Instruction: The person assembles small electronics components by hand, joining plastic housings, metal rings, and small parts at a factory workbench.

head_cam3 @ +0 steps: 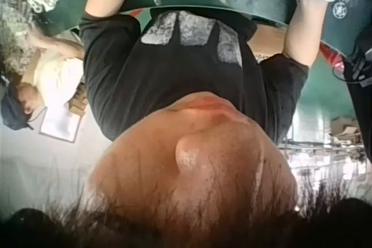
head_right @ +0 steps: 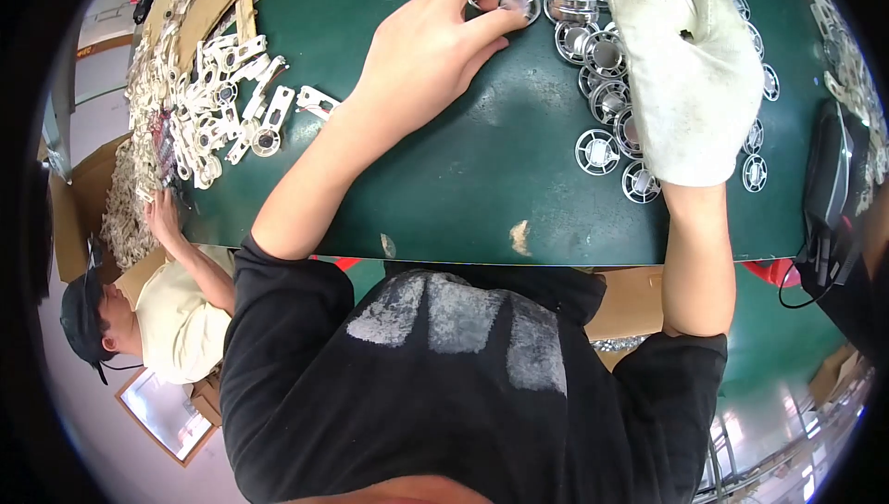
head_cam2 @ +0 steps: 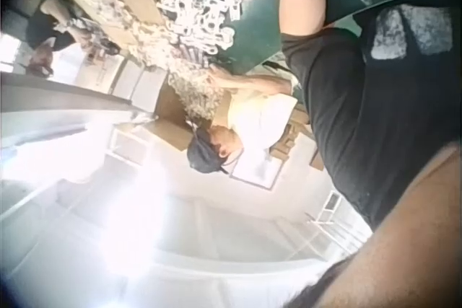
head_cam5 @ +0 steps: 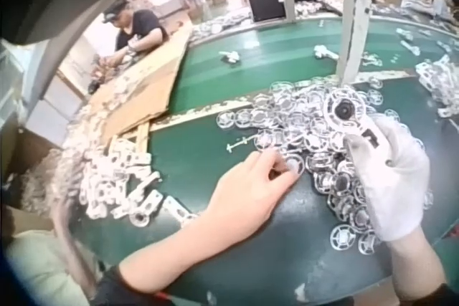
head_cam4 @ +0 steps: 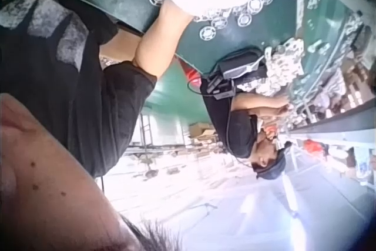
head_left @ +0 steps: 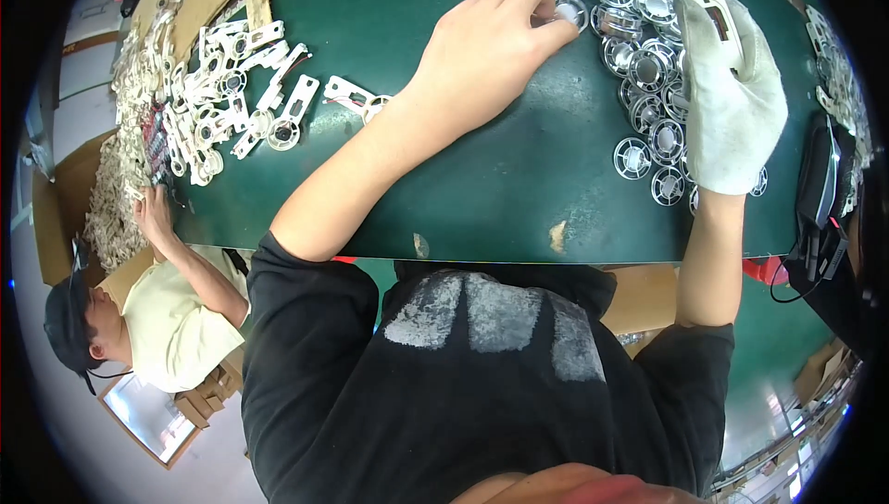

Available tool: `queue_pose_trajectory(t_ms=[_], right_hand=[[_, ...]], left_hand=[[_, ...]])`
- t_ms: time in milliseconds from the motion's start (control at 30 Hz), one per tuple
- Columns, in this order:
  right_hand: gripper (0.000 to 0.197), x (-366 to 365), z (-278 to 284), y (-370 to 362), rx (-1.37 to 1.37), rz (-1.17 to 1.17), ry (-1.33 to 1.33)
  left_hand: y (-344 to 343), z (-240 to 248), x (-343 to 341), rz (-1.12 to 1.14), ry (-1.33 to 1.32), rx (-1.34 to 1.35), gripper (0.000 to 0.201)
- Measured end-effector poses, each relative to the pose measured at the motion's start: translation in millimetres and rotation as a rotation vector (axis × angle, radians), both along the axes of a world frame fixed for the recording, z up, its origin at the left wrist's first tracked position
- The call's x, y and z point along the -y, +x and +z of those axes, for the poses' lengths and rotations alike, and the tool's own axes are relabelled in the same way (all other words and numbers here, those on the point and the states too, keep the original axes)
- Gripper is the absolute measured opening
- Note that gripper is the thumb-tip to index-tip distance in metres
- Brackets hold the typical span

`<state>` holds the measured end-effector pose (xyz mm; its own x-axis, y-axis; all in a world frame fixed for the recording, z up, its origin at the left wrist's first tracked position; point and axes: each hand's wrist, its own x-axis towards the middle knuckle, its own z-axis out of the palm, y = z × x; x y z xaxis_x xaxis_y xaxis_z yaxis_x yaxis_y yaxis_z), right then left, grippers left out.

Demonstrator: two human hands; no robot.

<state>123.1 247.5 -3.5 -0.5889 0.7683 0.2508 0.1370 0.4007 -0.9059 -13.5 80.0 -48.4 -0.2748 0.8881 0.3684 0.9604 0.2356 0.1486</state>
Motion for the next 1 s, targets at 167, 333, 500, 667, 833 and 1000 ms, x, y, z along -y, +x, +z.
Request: queue_pose_trajectory(t_ms=[167, 333, 500, 667, 833, 1000], right_hand=[[0.031, 7.6, 0.5, 1.9, 0.052, 0.045, 0.053], [0.04, 4.8, -1.6, 8.8, 0.107, 0.263, -0.305], [0.044, 9.6, 10.1, 7.1, 0.189, 0.331, -0.352], [0.032, 19.8, 16.7, 6.2, 0.273, 0.423, -0.502], [0.03, 30.2, 19.0, 6.4, 0.454, 0.692, -0.545], [0.028, 40.4, 9.0, 8.2, 0.419, 0.807, -0.567]], left_hand=[[8.9, -2.9, 7.5, -0.02, 0.11, -0.04, 0.022], [23.0, -0.4, 30.1, -0.004, 0.092, 0.032, 0.028], [32.8, 6.8, 47.9, 0.088, -0.008, 0.147, 0.042], [22.0, 7.7, 58.4, 0.098, 0.118, 0.189, 0.051], [15.7, 16.0, 60.6, 0.026, 0.431, 0.209, 0.062], [23.5, 14.6, 58.3, 0.059, 0.401, 0.295, 0.065]])
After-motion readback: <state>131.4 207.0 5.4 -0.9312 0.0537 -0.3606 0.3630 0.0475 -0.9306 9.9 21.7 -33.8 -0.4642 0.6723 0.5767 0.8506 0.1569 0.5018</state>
